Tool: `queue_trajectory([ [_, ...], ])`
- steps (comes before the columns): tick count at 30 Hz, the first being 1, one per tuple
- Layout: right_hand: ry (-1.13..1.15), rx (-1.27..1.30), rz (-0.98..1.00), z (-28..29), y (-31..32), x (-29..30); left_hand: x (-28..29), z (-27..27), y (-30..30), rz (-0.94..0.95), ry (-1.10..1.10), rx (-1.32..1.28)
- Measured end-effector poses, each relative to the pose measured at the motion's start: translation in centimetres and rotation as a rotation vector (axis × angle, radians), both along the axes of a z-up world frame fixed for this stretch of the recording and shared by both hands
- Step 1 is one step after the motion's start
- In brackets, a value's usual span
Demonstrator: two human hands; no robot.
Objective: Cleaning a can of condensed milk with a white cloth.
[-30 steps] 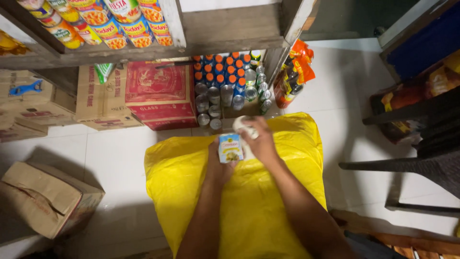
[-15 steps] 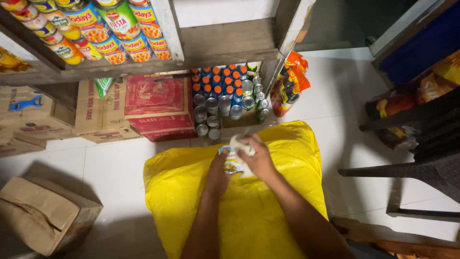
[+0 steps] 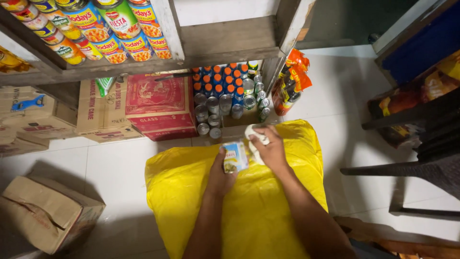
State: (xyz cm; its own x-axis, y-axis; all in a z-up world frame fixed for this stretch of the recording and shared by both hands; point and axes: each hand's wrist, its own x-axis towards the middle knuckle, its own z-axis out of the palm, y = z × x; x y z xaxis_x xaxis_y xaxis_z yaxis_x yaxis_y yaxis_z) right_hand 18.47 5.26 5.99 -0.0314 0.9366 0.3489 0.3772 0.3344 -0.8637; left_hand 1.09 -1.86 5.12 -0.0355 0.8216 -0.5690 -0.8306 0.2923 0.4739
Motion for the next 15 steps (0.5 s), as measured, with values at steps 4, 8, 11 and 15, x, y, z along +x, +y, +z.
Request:
queue_trajectory([
  [4, 0.044, -0.091, -0.008, -2.1, -2.2, -0.4, -0.4, 2.7, 0.8, -0.012, 0.042, 0.005],
  [8, -0.055, -0.052, 0.317, 1.8, -4.6, -3.2, -1.4, -4.2, 1.4, 0.054, 0.129, -0.019],
  [11, -0.137, -0.029, 0.391, 4.7, -4.5, -4.2, -1.8, -3.5, 1.1, -0.090, 0.429, -0.001],
  [15, -0.084, -0.063, 0.225, 2.1, -2.7, -3.0, -0.5, 0.6, 0.2, -0.139, 0.583, 0.010],
])
